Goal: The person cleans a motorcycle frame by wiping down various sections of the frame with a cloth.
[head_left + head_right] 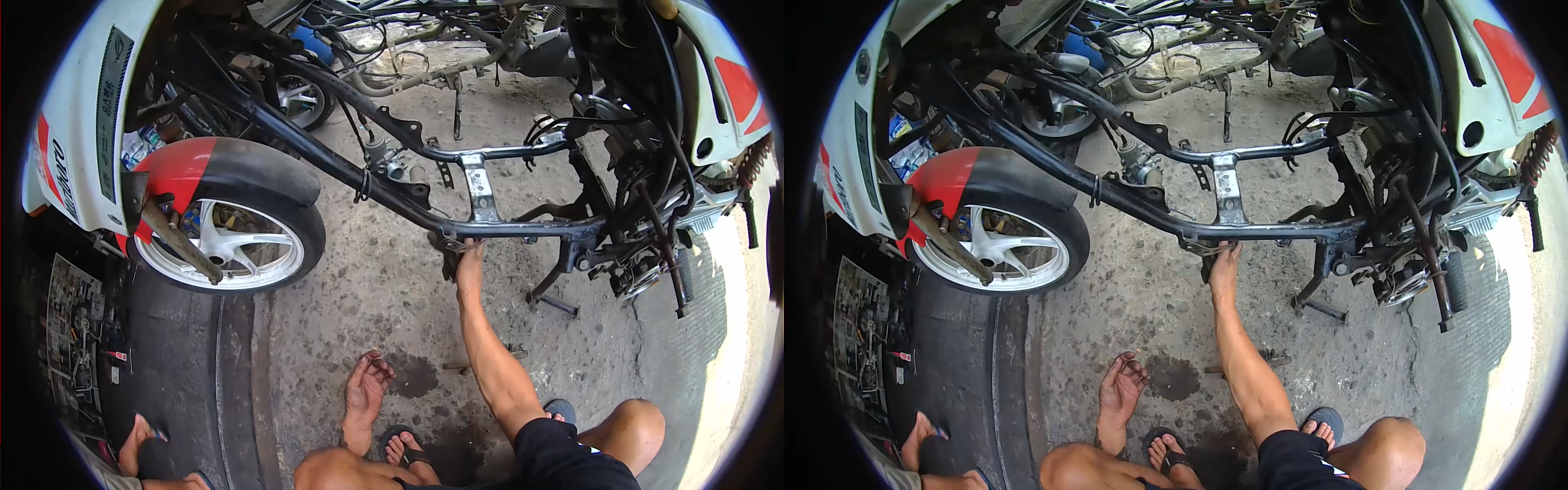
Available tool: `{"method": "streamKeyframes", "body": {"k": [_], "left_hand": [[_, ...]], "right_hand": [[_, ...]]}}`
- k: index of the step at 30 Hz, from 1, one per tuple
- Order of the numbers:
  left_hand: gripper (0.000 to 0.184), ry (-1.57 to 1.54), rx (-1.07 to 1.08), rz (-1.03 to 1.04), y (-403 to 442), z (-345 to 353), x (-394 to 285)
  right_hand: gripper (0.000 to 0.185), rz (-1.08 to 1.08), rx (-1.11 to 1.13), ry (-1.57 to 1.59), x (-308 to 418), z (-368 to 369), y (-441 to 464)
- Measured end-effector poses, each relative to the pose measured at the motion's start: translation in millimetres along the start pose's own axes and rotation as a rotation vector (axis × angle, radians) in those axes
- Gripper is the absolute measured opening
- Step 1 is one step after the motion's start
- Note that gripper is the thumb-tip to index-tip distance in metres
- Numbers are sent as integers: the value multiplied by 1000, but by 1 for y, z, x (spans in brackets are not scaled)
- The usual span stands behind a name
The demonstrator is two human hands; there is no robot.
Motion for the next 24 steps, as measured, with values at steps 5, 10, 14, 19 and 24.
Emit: {"method": "streamKeyframes", "body": {"k": [5, 10, 14, 19, 24], "left_hand": [[28, 18, 7, -33, 6, -5, 6], [26, 18, -9, -32, 4, -13, 5], [27, 0, -29, -45, 6, -17, 8], [25, -7, 5, -71, 9, -11, 11], [27, -29, -13, -95, 11, -19, 13]], "right_hand": [[36, -529, 47, 140, 98, 29, 61], [46, -492, 50, 46, 85, 37, 88], [46, -360, 117, 658, 96, 36, 52], [32, -253, -49, 444, 72, 61, 65], [31, -335, 87, 494, 110, 100, 68]]}}
Point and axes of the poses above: each hand's wrist, its own y-axis towards the middle knuckle, its own z-axis out of the palm, x = y × z, the point moved 7 cm from there along y, towards the middle knuckle, and after that the axes turned 4 degrees about -x, right-handed, at the moved point
